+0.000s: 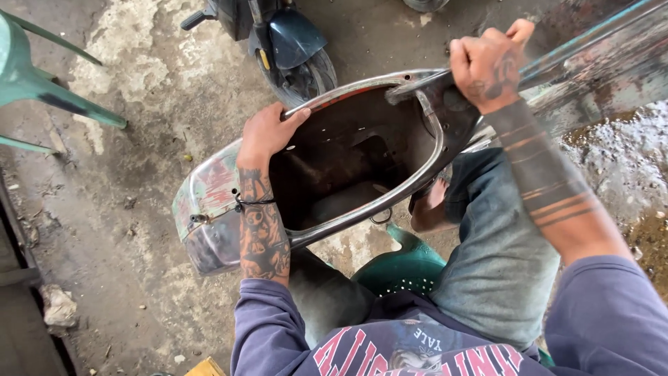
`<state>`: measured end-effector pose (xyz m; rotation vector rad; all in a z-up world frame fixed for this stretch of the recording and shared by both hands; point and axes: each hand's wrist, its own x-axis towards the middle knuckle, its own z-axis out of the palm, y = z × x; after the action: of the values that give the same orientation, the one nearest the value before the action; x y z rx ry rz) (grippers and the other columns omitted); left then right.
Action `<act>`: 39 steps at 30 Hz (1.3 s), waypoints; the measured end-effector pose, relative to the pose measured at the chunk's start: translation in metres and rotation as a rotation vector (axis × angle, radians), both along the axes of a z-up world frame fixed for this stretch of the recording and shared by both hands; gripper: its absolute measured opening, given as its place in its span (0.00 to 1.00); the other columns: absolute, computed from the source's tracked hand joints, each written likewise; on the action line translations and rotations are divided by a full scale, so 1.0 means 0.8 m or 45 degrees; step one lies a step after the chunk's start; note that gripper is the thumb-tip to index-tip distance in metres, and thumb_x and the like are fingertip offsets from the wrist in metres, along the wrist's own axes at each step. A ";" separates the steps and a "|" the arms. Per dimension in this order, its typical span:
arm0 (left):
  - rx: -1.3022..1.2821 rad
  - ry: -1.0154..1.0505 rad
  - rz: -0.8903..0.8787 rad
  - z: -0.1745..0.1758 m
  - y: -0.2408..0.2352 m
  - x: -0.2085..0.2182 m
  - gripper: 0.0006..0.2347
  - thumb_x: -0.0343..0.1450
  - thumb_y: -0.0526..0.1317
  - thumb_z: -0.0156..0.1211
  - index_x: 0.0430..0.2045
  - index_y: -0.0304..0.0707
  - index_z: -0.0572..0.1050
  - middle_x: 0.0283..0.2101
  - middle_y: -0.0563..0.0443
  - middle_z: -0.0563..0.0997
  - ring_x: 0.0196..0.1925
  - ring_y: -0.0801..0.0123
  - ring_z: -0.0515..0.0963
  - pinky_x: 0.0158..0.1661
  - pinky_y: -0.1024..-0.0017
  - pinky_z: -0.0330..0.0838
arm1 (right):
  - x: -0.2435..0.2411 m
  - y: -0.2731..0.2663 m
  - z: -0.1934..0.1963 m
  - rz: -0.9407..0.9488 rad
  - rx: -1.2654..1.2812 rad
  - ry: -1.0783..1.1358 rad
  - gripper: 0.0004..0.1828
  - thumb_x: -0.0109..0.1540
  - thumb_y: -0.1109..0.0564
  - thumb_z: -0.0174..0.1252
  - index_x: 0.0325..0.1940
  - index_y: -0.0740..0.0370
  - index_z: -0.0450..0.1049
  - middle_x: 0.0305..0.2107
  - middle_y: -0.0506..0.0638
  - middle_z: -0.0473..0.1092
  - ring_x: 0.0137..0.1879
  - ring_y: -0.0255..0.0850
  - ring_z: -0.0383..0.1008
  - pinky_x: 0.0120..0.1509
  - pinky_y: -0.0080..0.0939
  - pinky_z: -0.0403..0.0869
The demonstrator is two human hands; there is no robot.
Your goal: The person scrubs the interior and edges of a large, hollow metal part using a wire brush. They hold the part steady with their left hand while vigorously brushing the surface with their right hand to remove rust and debris.
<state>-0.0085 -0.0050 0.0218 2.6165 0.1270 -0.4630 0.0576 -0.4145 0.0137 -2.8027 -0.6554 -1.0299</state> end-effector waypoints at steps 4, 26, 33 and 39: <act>0.005 -0.011 0.001 -0.002 0.000 0.002 0.25 0.76 0.66 0.46 0.23 0.42 0.63 0.27 0.50 0.74 0.30 0.55 0.73 0.36 0.59 0.63 | -0.020 0.023 0.004 0.152 -0.191 -0.107 0.24 0.73 0.53 0.49 0.22 0.44 0.73 0.15 0.40 0.65 0.25 0.36 0.56 0.56 0.45 0.53; -0.005 0.017 0.001 0.004 -0.002 -0.001 0.23 0.77 0.64 0.48 0.30 0.42 0.69 0.31 0.49 0.76 0.32 0.55 0.76 0.36 0.58 0.65 | -0.007 -0.001 -0.010 0.240 -0.148 -0.026 0.26 0.76 0.49 0.55 0.22 0.49 0.72 0.18 0.47 0.62 0.27 0.43 0.52 0.55 0.49 0.56; 0.005 0.007 -0.022 -0.002 0.001 0.000 0.24 0.78 0.65 0.46 0.32 0.41 0.68 0.30 0.50 0.74 0.30 0.57 0.73 0.37 0.59 0.63 | -0.010 -0.001 -0.002 0.157 -0.165 -0.096 0.22 0.74 0.55 0.57 0.24 0.45 0.71 0.18 0.45 0.67 0.25 0.44 0.54 0.54 0.47 0.56; -0.014 -0.006 -0.022 -0.012 0.005 -0.002 0.25 0.79 0.65 0.45 0.25 0.44 0.58 0.26 0.56 0.63 0.26 0.65 0.61 0.38 0.64 0.59 | 0.007 -0.002 -0.018 0.021 -0.188 -0.031 0.26 0.78 0.54 0.50 0.24 0.43 0.67 0.17 0.45 0.64 0.25 0.42 0.50 0.54 0.44 0.55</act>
<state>-0.0098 -0.0013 0.0125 2.6098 0.1003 -0.4621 0.0628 -0.4165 -0.0011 -2.9082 -0.7868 -1.0553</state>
